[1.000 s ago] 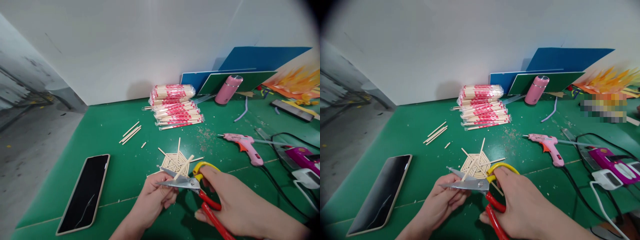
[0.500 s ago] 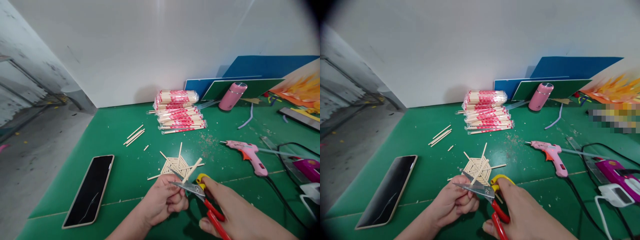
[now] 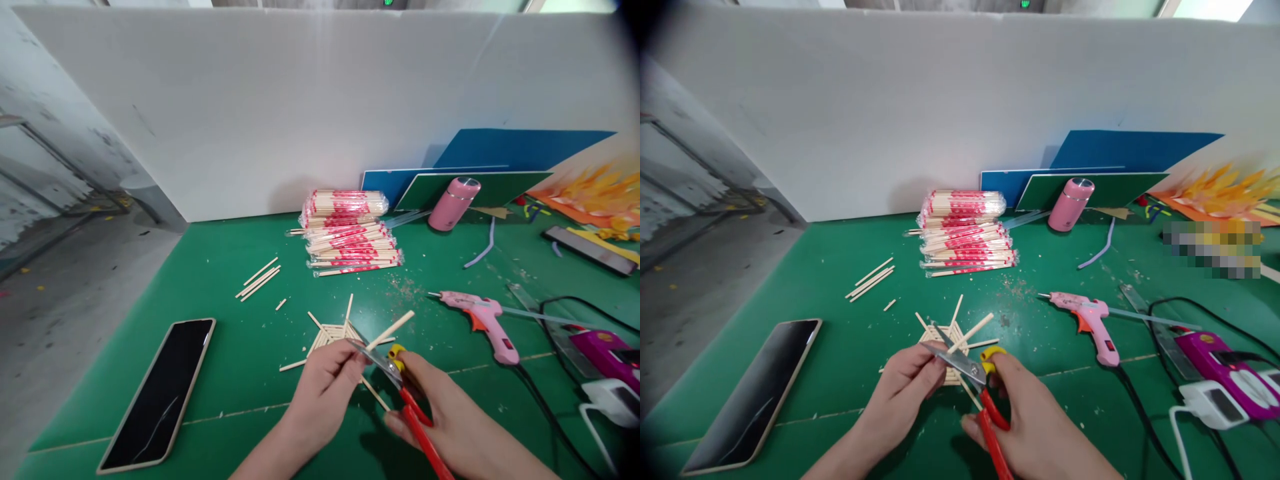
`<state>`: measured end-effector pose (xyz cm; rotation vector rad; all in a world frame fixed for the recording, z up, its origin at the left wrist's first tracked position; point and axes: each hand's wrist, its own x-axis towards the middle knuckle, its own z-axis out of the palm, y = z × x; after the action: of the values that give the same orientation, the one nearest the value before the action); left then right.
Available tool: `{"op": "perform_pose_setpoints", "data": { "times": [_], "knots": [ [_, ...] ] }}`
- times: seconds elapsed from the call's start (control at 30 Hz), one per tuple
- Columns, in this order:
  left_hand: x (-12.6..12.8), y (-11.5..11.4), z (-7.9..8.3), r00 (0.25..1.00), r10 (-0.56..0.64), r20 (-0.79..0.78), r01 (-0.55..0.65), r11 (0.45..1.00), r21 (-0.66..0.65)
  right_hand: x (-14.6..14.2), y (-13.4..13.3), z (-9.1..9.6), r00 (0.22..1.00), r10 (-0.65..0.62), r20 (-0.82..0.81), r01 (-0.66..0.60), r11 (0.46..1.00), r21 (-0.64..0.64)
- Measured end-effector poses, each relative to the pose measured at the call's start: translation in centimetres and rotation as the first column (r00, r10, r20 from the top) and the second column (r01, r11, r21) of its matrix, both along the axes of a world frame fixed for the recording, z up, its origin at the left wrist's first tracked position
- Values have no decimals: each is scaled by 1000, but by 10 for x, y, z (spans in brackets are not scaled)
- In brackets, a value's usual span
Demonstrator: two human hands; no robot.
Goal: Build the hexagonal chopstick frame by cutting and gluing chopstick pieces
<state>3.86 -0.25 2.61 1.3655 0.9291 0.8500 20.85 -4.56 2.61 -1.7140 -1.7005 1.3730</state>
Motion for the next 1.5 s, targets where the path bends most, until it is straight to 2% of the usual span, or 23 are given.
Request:
{"op": "perform_pose_setpoints", "data": {
  "times": [0.1,0.2,0.37,0.47,0.57,0.67,0.8,0.87,0.97,1.03,1.27,1.5],
  "knots": [
    [10,2,17,985,-30,-169,60,982,177,3,-2,-2,991,-90,-99,85,995,-46],
    [15,5,24,974,-43,-224,90,975,205,5,-5,-4,974,-182,-133,178,983,-43],
    [8,7,15,962,0,-273,59,976,207,2,-7,-2,979,-183,-90,184,983,4],
    [0,5,10,974,-22,-226,71,976,208,-3,-5,2,992,-128,-9,128,991,38],
    [-6,1,4,987,-1,-160,32,981,192,-9,-2,3,996,-74,53,71,996,56],
    [-11,-2,-3,997,18,-75,-10,995,101,-11,-1,3,999,-20,38,17,997,77],
    [-15,-6,-14,995,47,85,-39,995,-97,-11,-1,4,998,52,23,-54,996,71],
    [-14,-8,-18,980,73,184,-32,975,-219,-10,-2,5,998,65,27,-66,997,50],
    [-11,-10,-23,937,155,313,-16,915,-404,-10,-3,5,995,81,57,-81,997,2],
    [-7,-12,-25,916,201,348,-16,883,-469,-10,-3,5,991,96,88,-95,995,-16],
    [-3,-13,-29,896,243,371,-25,864,-503,-9,-1,7,976,113,188,-96,990,-100],
    [0,-15,-30,886,277,372,-56,860,-508,-4,-2,4,980,132,150,-121,989,-81]
  ]
}}
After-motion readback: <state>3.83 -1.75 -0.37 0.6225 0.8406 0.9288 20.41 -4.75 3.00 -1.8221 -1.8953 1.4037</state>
